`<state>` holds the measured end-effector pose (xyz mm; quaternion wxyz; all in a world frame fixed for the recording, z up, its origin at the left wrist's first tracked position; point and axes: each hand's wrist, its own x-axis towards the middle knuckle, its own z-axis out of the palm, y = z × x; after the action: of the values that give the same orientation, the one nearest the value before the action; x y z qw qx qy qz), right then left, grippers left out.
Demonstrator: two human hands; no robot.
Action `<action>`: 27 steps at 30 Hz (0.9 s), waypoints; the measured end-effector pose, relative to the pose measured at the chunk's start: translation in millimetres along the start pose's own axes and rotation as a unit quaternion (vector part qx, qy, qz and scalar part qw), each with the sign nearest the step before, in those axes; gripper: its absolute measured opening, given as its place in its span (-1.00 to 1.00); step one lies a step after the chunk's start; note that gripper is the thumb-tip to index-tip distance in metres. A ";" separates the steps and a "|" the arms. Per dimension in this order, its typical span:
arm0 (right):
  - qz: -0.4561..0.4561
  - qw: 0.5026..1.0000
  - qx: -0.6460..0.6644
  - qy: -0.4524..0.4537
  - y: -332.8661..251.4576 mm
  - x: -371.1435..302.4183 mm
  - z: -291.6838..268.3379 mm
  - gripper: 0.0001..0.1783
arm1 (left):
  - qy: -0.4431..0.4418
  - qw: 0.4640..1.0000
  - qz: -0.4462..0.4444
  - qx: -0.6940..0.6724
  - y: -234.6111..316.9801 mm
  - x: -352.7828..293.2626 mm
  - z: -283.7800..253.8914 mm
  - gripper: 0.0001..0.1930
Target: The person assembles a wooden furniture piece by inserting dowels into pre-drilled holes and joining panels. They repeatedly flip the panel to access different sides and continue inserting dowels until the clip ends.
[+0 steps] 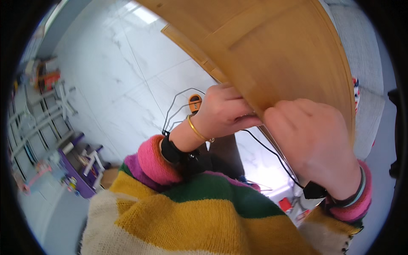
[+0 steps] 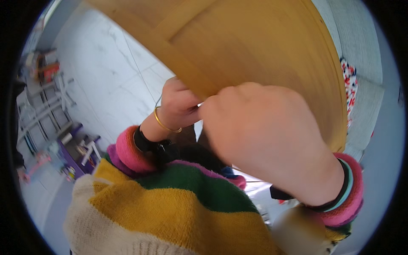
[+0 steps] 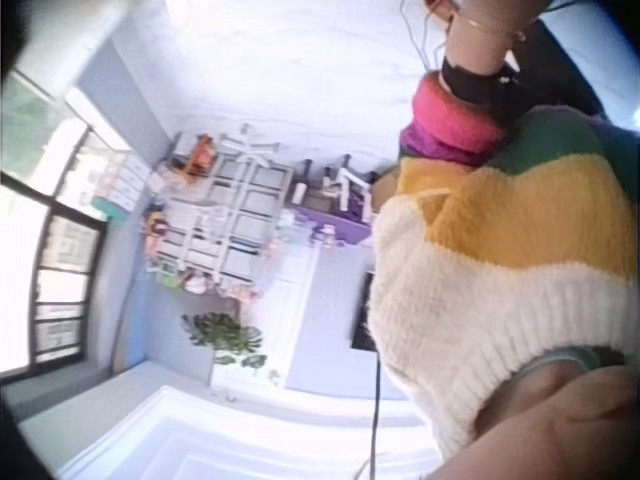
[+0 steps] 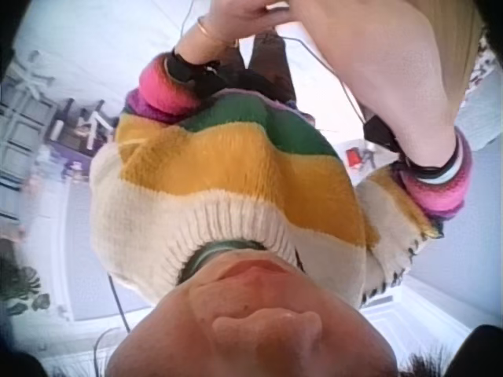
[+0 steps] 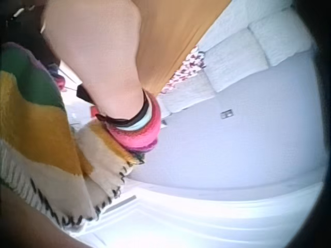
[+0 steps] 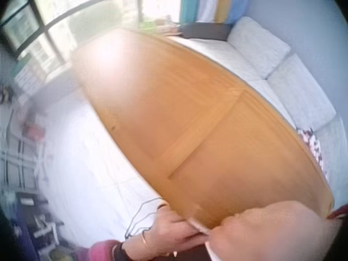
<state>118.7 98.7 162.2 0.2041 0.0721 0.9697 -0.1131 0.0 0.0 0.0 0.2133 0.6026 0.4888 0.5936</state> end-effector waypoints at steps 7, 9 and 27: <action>0.123 0.902 0.385 0.155 -1.8 -17.9 33.4 -0.88 | -0.040 0.969 -0.106 -0.219 2.8 -13.5 1.5 -0.75; 0.140 0.851 0.471 0.185 1.6 -23.8 39.3 -0.85 | -0.035 0.957 -0.108 -0.266 0.8 -13.1 5.5 -0.77; 0.237 0.774 0.585 0.044 24.6 -26.1 26.3 -0.90 | 0.044 0.986 -0.118 -0.105 32.1 -18.3 -3.0 -0.82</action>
<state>157.0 113.4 144.9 0.1001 0.4102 0.6764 -0.6035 11.3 -30.2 18.2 0.3222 0.4882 0.5006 0.6381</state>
